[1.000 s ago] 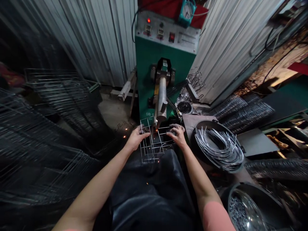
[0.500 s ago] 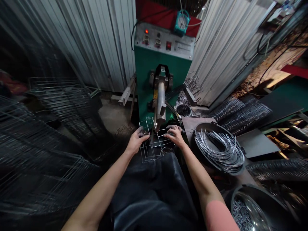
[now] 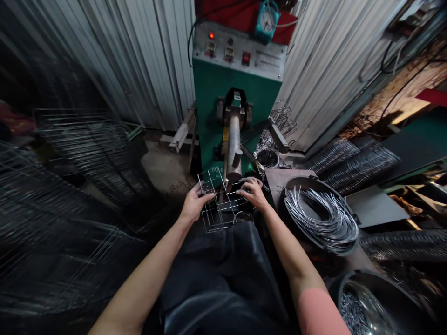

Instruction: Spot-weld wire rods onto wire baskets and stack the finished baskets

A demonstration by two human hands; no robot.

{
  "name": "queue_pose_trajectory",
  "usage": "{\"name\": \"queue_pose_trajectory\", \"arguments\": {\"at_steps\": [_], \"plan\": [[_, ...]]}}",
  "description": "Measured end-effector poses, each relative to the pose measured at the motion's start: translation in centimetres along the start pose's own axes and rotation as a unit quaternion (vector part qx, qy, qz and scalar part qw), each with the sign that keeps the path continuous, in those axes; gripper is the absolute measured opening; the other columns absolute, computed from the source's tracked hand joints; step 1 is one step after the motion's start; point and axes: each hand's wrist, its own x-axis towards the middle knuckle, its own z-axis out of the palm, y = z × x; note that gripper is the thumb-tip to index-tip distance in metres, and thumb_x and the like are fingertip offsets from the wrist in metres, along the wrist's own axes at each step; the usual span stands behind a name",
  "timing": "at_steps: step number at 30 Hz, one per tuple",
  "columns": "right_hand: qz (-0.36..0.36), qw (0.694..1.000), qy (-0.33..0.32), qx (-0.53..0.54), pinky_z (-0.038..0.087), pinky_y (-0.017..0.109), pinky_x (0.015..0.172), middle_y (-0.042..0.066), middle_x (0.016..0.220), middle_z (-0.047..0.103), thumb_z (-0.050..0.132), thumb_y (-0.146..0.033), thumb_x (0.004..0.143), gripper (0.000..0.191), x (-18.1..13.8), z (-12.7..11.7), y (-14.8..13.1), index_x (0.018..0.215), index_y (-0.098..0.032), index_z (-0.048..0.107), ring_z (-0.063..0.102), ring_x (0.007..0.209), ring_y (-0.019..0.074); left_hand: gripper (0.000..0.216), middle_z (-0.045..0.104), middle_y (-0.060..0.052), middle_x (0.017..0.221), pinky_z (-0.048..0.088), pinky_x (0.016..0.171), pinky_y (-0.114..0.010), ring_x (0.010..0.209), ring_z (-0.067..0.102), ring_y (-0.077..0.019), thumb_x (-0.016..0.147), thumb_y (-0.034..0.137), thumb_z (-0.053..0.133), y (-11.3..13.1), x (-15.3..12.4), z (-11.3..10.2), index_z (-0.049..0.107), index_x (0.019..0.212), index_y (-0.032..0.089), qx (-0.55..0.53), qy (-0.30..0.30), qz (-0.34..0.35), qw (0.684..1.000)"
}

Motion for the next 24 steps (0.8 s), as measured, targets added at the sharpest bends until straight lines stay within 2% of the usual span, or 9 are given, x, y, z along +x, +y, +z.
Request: {"name": "queue_pose_trajectory", "arguments": {"at_steps": [5, 9, 16, 24], "plan": [[0.007, 1.000, -0.002, 0.007, 0.023, 0.045, 0.096, 0.003, 0.105, 0.064, 0.066, -0.043, 0.078, 0.026, 0.5, 0.0, 0.4, 0.065, -0.021, 0.059, 0.048, 0.108, 0.0236, 0.076, 0.062, 0.004, 0.066, 0.049, 0.075, -0.031, 0.067, 0.062, -0.0141, 0.046, 0.023, 0.081, -0.2, 0.6, 0.2, 0.053, 0.115, 0.012, -0.010, 0.016, -0.005, 1.000], [0.011, 1.000, -0.006, 0.014, 0.023, 0.045, 0.096, 0.004, 0.106, 0.064, 0.066, -0.042, 0.078, 0.025, 0.8, 0.0, 0.7, 0.065, -0.021, 0.059, 0.048, 0.108, 0.0234, 0.070, 0.063, 0.003, 0.069, 0.050, 0.074, -0.032, 0.068, 0.063, -0.0150, 0.044, 0.018, 0.081, -0.1, 1.1, 0.2, 0.055, 0.110, 0.013, -0.017, 0.023, -0.020, 0.999], [0.016, 1.000, -0.012, 0.008, 0.025, 0.044, 0.095, 0.004, 0.103, 0.063, 0.066, -0.043, 0.078, 0.025, 1.0, 0.1, 0.9, 0.067, -0.021, 0.060, 0.048, 0.106, 0.0229, 0.073, 0.064, 0.000, 0.073, 0.050, 0.073, -0.028, 0.066, 0.062, -0.0125, 0.048, 0.010, 0.079, -0.1, 1.4, 0.2, 0.052, 0.116, 0.010, -0.030, 0.028, -0.057, 0.998], [0.022, 1.000, -0.017, -0.005, 0.022, 0.041, 0.097, 0.004, 0.101, 0.064, 0.064, -0.046, 0.078, 0.028, 1.0, 0.0, 0.6, 0.067, -0.020, 0.061, 0.048, 0.106, 0.0224, 0.070, 0.065, 0.000, 0.076, 0.050, 0.071, -0.026, 0.065, 0.062, -0.0107, 0.049, 0.008, 0.079, 0.1, 1.4, 0.0, 0.054, 0.114, 0.011, -0.031, 0.020, -0.061, 0.997]]}}
